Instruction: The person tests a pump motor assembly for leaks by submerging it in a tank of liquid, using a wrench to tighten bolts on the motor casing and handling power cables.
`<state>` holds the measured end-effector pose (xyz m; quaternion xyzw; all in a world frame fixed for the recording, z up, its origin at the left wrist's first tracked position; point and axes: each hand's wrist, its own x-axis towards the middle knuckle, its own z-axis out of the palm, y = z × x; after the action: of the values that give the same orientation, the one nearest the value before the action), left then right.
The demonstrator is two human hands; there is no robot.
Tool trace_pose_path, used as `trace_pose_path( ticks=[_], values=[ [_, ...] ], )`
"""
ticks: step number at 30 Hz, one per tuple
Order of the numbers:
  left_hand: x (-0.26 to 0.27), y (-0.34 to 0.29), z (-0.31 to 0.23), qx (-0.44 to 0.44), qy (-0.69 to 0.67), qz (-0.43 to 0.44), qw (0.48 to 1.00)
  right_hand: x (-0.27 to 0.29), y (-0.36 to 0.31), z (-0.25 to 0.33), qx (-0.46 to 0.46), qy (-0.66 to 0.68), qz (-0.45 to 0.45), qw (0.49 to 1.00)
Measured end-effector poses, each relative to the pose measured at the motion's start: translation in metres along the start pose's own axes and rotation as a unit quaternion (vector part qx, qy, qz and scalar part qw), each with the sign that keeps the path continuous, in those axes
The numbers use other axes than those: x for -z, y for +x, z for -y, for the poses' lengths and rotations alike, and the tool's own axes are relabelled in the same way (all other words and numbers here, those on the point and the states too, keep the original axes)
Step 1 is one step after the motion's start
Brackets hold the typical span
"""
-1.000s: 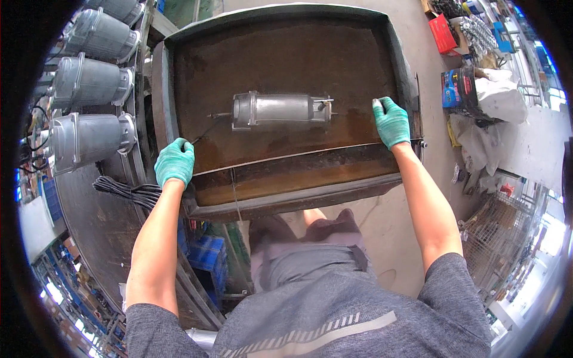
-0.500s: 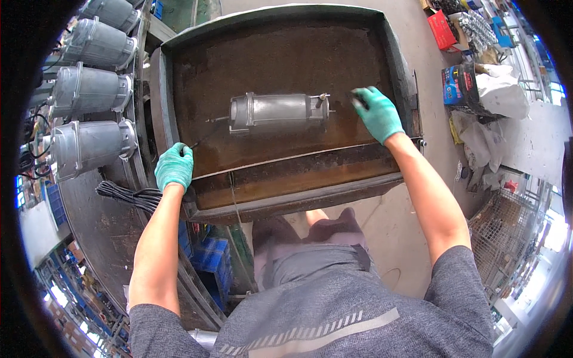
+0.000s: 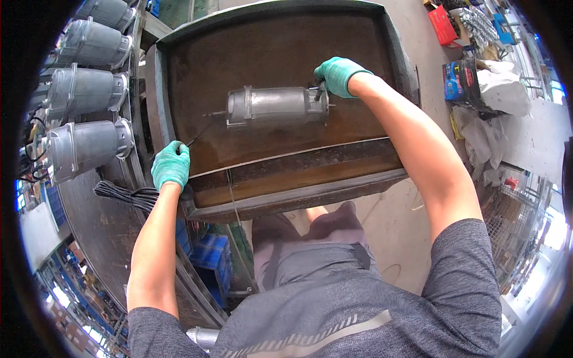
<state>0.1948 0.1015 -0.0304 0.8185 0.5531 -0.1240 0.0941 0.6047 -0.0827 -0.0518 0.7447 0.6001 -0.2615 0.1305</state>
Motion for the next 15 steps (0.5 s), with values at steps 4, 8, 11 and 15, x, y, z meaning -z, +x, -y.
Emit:
trace_pose_path(
  ticks=[4, 8, 11, 15],
  values=[
    [-0.001, 0.0, 0.0, 0.013, 0.007, 0.012, 1.0, 0.002, -0.001, 0.003, -0.021, 0.021, 0.014, 0.999],
    [-0.002, 0.001, 0.001, 0.009, 0.005, 0.01, 1.0, 0.006, -0.008, 0.006, -0.038, 0.04, 0.021, 0.998],
    [-0.001, 0.001, 0.0, 0.009, 0.004, 0.008, 1.0, 0.009, -0.01, 0.011, -0.049, 0.032, 0.031, 0.998],
    [0.003, 0.0, 0.001, 0.005, -0.001, 0.007, 1.0, 0.009, -0.01, 0.012, -0.045, 0.052, 0.022, 0.997]
  ],
)
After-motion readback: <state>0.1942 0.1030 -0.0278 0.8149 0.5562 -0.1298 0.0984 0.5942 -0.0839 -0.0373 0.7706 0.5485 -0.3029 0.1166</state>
